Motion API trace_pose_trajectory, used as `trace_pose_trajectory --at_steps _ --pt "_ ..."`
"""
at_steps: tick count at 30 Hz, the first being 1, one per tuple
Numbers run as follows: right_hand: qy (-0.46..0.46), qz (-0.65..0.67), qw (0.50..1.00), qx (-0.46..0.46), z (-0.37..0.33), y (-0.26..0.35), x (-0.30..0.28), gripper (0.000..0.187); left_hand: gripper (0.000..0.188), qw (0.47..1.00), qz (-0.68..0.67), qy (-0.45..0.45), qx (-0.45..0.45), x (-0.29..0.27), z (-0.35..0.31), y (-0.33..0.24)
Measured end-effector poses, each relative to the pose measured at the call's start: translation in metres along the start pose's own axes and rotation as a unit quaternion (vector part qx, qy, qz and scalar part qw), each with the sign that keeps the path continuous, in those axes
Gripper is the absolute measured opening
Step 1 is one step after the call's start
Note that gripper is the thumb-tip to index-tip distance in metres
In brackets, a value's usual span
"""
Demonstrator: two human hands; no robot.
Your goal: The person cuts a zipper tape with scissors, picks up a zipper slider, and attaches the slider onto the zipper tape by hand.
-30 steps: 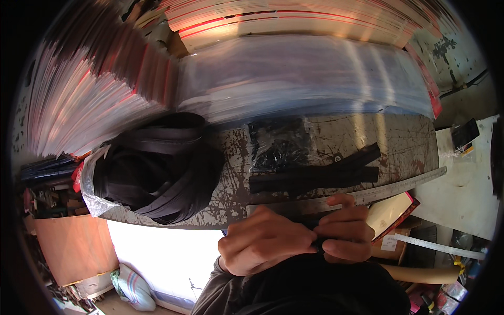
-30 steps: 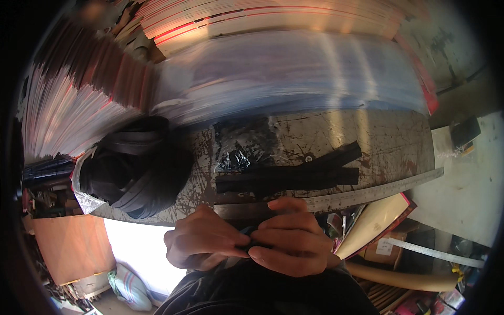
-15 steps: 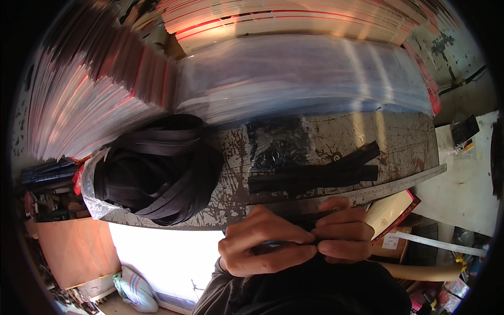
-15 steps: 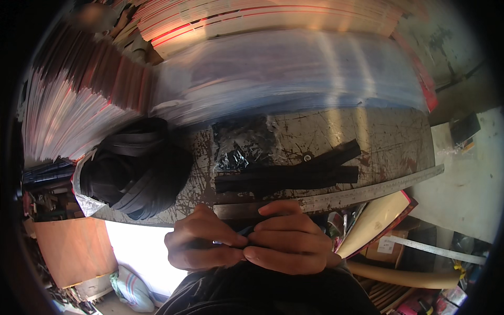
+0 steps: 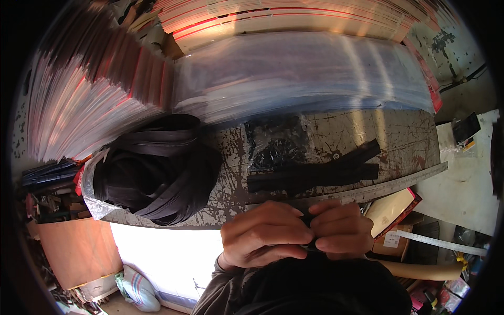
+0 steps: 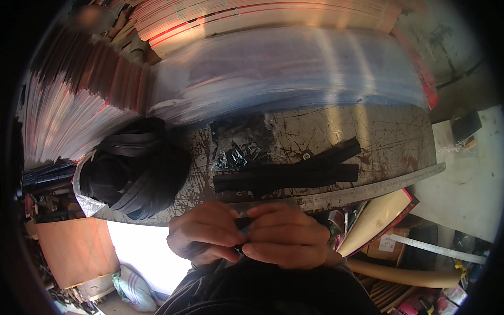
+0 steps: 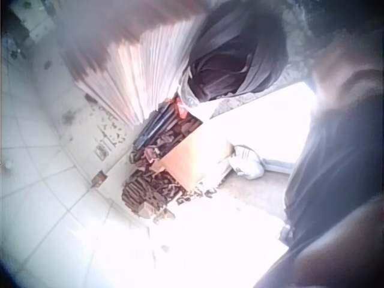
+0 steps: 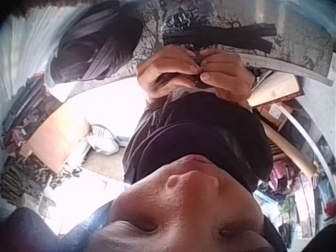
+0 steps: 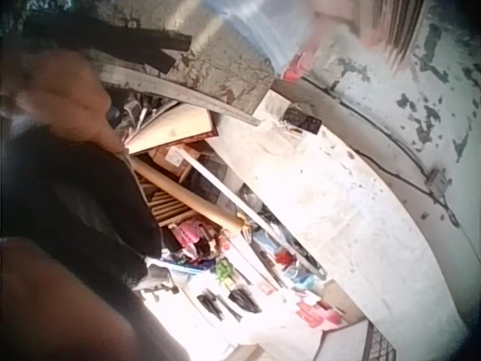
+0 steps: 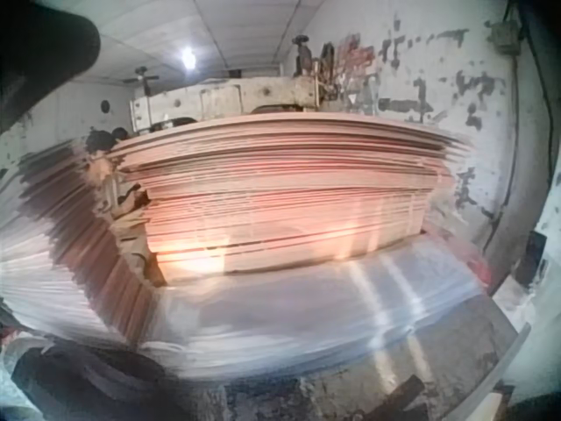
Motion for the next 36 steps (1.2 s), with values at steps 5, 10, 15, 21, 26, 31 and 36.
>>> trace_pose_trajectory --at_steps 5,10,15,21,26,31,36 --pt "0.013 0.009 1.0 0.018 -0.001 -0.005 -0.002 0.012 0.024 1.0 0.005 0.013 -0.001 0.0 0.002 0.006" --pt "0.005 -0.017 0.999 0.041 -0.002 -0.005 -0.001 0.015 0.022 0.999 0.003 0.017 0.027 0.001 0.003 0.003" --pt "-0.016 -0.143 0.99 0.013 0.001 0.001 -0.003 0.019 0.021 1.0 -0.01 0.015 -0.002 0.003 0.002 0.007" --pt "-0.051 -0.175 0.982 -0.043 -0.005 0.008 -0.006 0.025 0.019 0.999 -0.02 0.03 -0.013 0.005 -0.003 0.009" --pt "-0.084 -0.108 0.989 -0.053 -0.013 0.01 -0.004 0.026 0.01 0.999 0.009 0.032 -0.004 0.006 -0.003 0.006" --pt "-0.089 -0.078 0.992 -0.05 -0.014 0.009 -0.003 0.024 0.017 0.999 0.039 0.026 -0.008 0.005 0.0 0.006" --pt "-0.035 -0.109 0.992 -0.046 -0.009 0.009 -0.004 0.015 0.017 1.0 0.012 0.011 -0.015 0.004 -0.002 0.009"
Point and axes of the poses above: each hand's wrist, its own z-axis towards the middle knuckle, its own x-axis out of the palm, y = z × x, the point moved 7 cm from there along z, towards the middle knuckle, and after that the axes turned 2 degrees about -z, right-handed, at the moved point
